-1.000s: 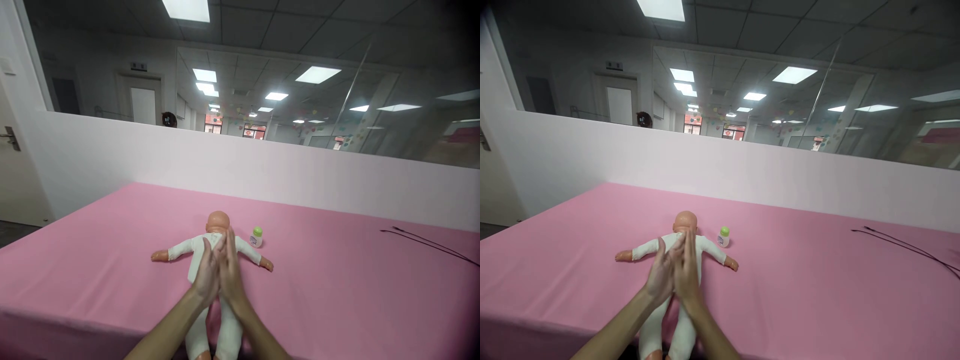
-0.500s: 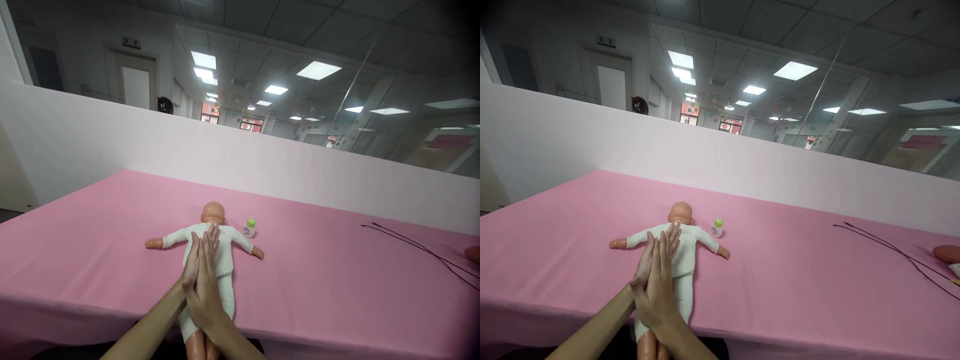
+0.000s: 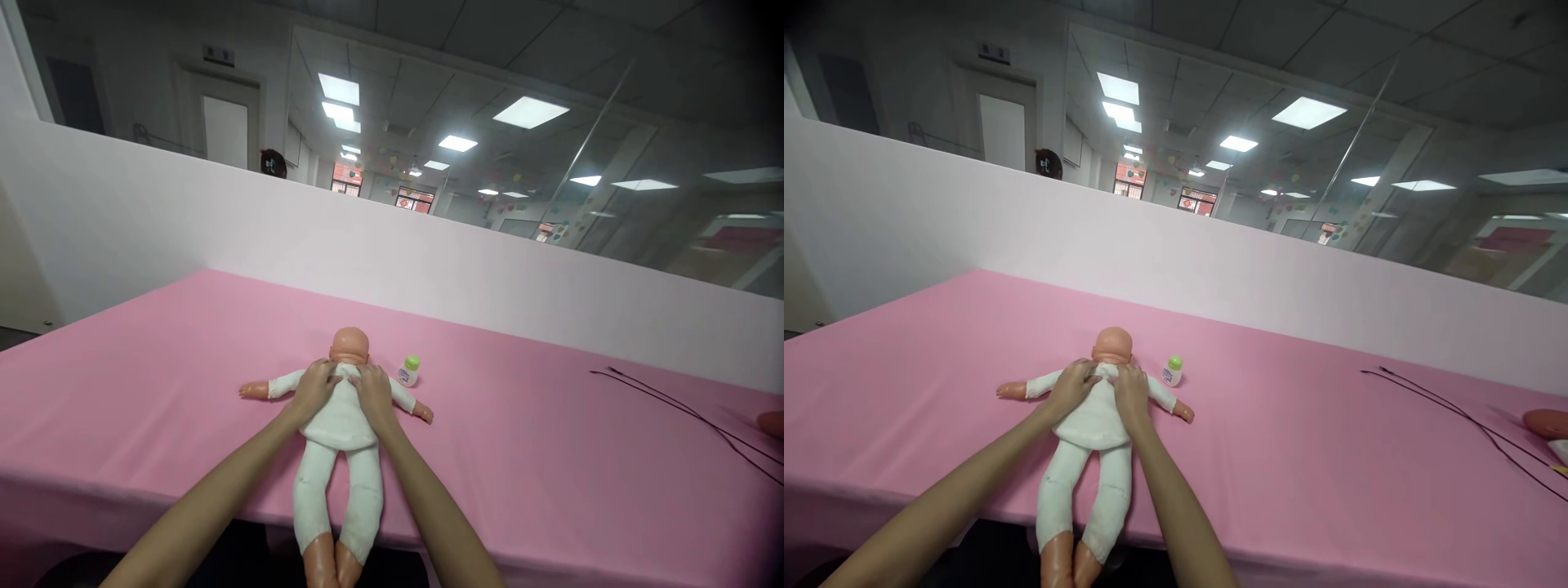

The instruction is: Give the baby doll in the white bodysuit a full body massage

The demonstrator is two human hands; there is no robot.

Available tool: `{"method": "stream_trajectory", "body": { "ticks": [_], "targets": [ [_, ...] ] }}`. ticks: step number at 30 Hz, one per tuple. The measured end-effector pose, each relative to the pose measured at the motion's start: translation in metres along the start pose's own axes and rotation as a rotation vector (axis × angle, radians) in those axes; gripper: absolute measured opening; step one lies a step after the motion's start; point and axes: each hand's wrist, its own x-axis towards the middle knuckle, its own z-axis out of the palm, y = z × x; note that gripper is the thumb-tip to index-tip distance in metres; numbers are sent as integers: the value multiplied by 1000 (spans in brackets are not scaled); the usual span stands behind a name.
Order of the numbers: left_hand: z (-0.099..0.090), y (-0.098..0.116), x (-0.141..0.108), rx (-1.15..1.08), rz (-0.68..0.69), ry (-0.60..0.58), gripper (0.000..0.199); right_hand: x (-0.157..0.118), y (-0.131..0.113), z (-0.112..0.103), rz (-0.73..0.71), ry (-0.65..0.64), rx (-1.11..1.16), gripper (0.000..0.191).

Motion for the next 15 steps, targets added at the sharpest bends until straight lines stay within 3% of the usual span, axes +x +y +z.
{"method": "stream_trajectory", "body": {
  "ticks": [3, 7, 11, 15],
  "targets": [
    [17, -2, 3, 90, -58, -25, 13, -2, -1, 20, 66, 1, -102, 16],
    [24, 0, 10, 167, -89, -70, 21, 0, 0, 31, 95, -24, -182, 29],
    [16, 3, 12, 187, -57, -106, 25, -3, 1, 24, 110, -53, -171, 30],
    [-4, 9, -3, 174, 38, -86, 27, -18, 1, 4, 11, -35, -31, 24]
  ]
}}
